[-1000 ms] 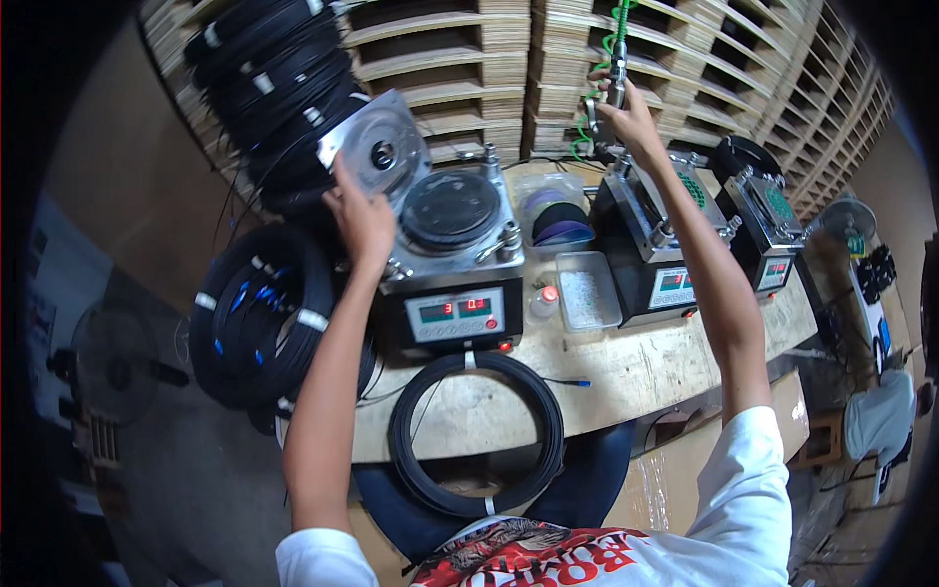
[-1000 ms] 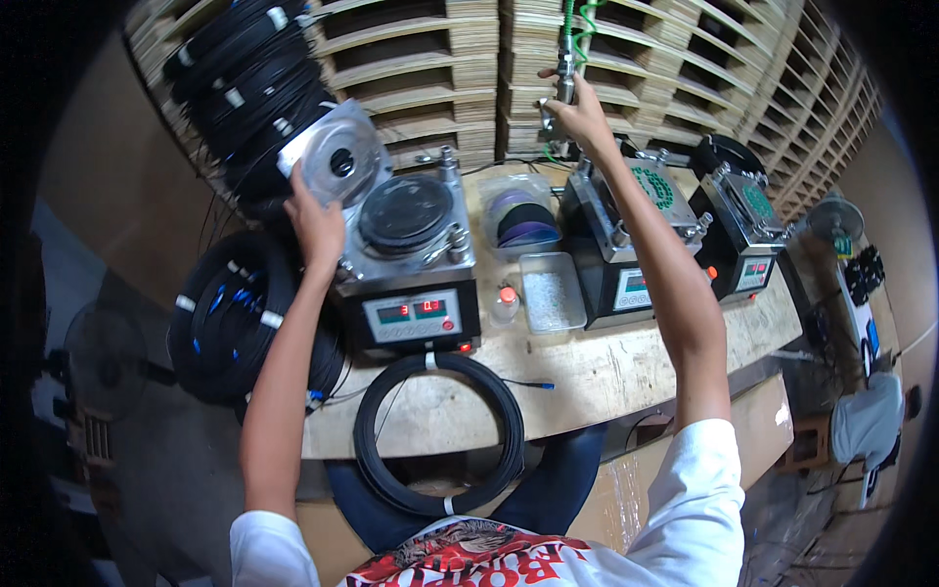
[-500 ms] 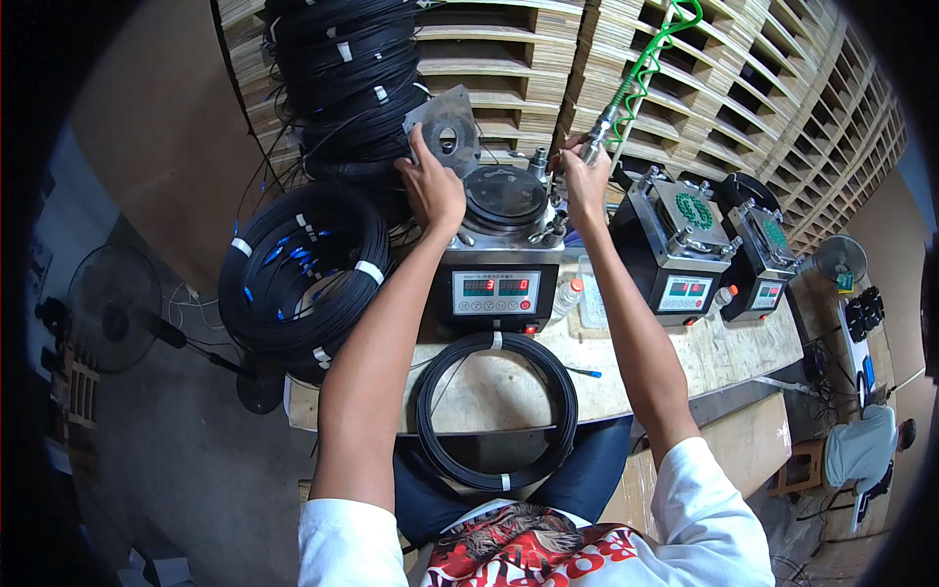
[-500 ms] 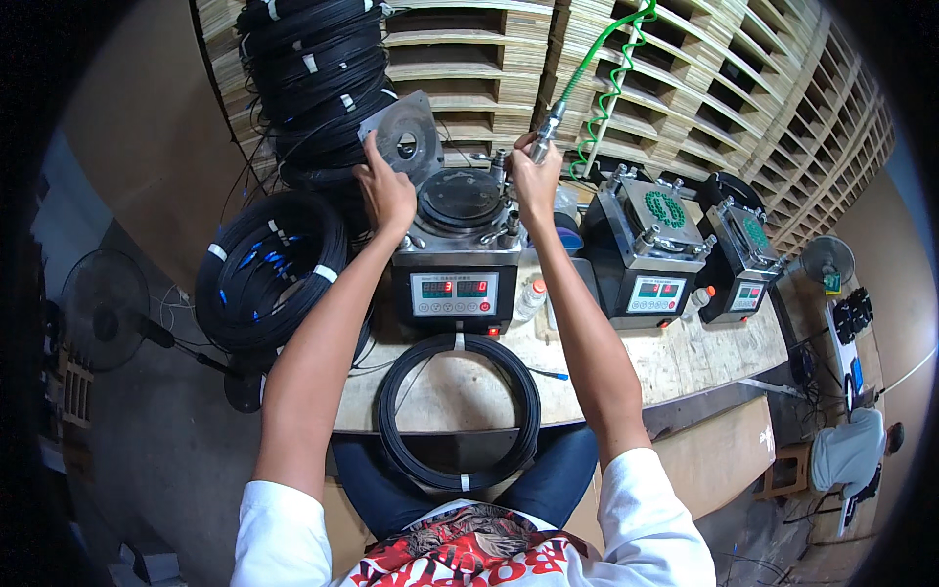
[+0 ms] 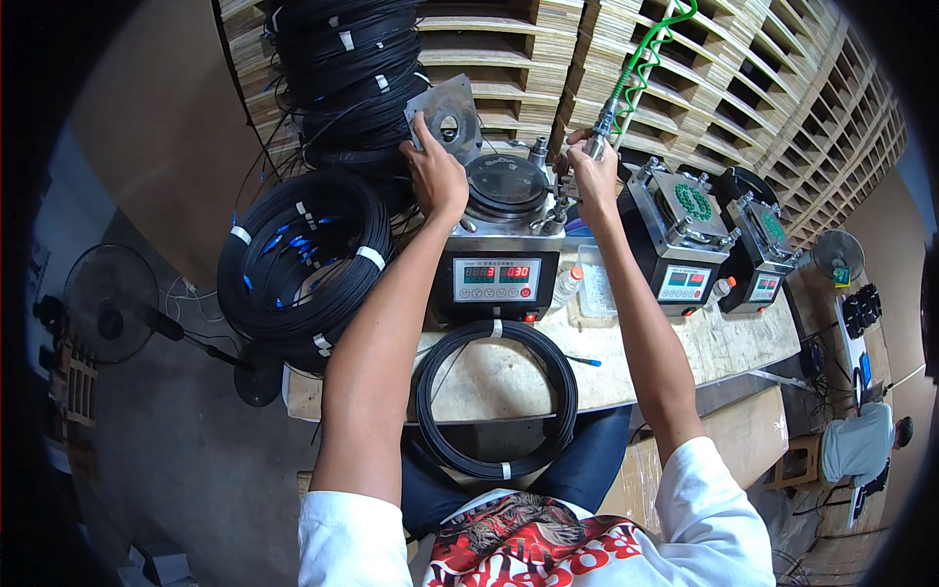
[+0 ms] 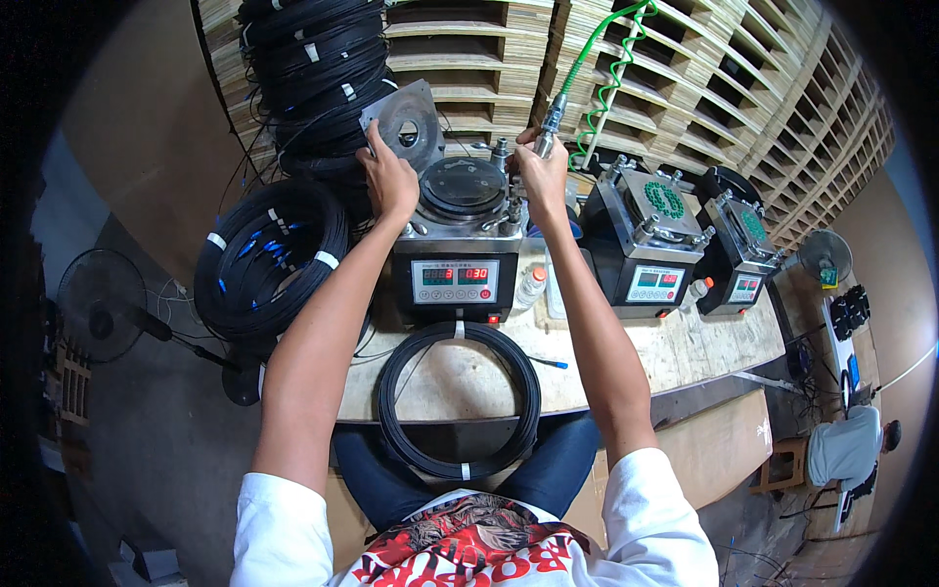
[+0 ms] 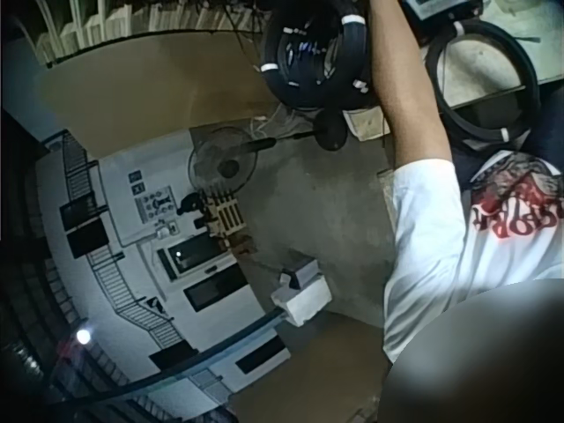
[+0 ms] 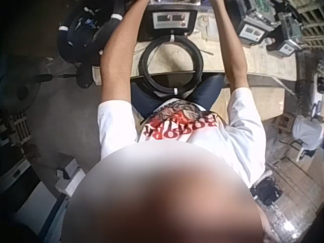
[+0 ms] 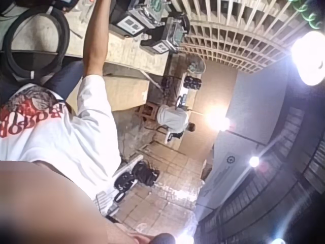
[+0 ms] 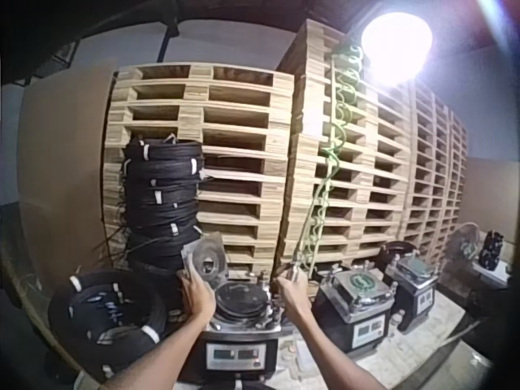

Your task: Seal the plastic covering on coils of wire using a circular heat-sealing machine.

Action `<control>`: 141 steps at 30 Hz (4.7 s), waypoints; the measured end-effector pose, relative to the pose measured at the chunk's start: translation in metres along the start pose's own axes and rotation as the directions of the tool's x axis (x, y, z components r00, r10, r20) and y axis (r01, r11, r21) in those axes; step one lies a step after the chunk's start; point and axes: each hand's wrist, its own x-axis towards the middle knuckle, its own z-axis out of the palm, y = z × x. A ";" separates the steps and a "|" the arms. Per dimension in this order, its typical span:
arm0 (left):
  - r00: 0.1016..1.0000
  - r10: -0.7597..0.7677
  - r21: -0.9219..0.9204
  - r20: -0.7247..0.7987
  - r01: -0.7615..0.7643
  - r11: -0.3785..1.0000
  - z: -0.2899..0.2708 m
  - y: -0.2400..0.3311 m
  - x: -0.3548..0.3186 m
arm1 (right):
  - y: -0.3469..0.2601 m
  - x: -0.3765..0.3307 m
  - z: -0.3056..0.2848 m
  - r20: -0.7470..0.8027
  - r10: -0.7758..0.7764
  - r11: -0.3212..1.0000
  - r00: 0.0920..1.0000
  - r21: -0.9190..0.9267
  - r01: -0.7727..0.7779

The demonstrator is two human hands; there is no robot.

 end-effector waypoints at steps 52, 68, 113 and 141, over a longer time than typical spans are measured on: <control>0.985 -0.018 -0.054 -0.174 0.009 0.999 0.002 0.000 -0.005 | 0.030 -0.051 0.030 0.006 -0.039 0.973 0.999 0.227 0.037; 0.977 -0.008 -0.083 -0.211 -0.009 0.996 -0.001 0.000 -0.005 | 0.038 -0.044 0.068 -0.060 -0.090 0.960 0.994 0.259 0.102; 0.941 -0.051 -0.206 -0.334 -0.020 0.978 0.015 -0.020 -0.006 | 0.001 0.011 0.004 -0.169 -0.063 0.955 0.984 0.277 0.109; -0.279 0.741 -0.157 0.611 -0.960 -0.232 -0.006 0.012 0.031 | -0.001 -0.016 -0.034 -0.072 0.043 0.959 0.996 0.281 -0.022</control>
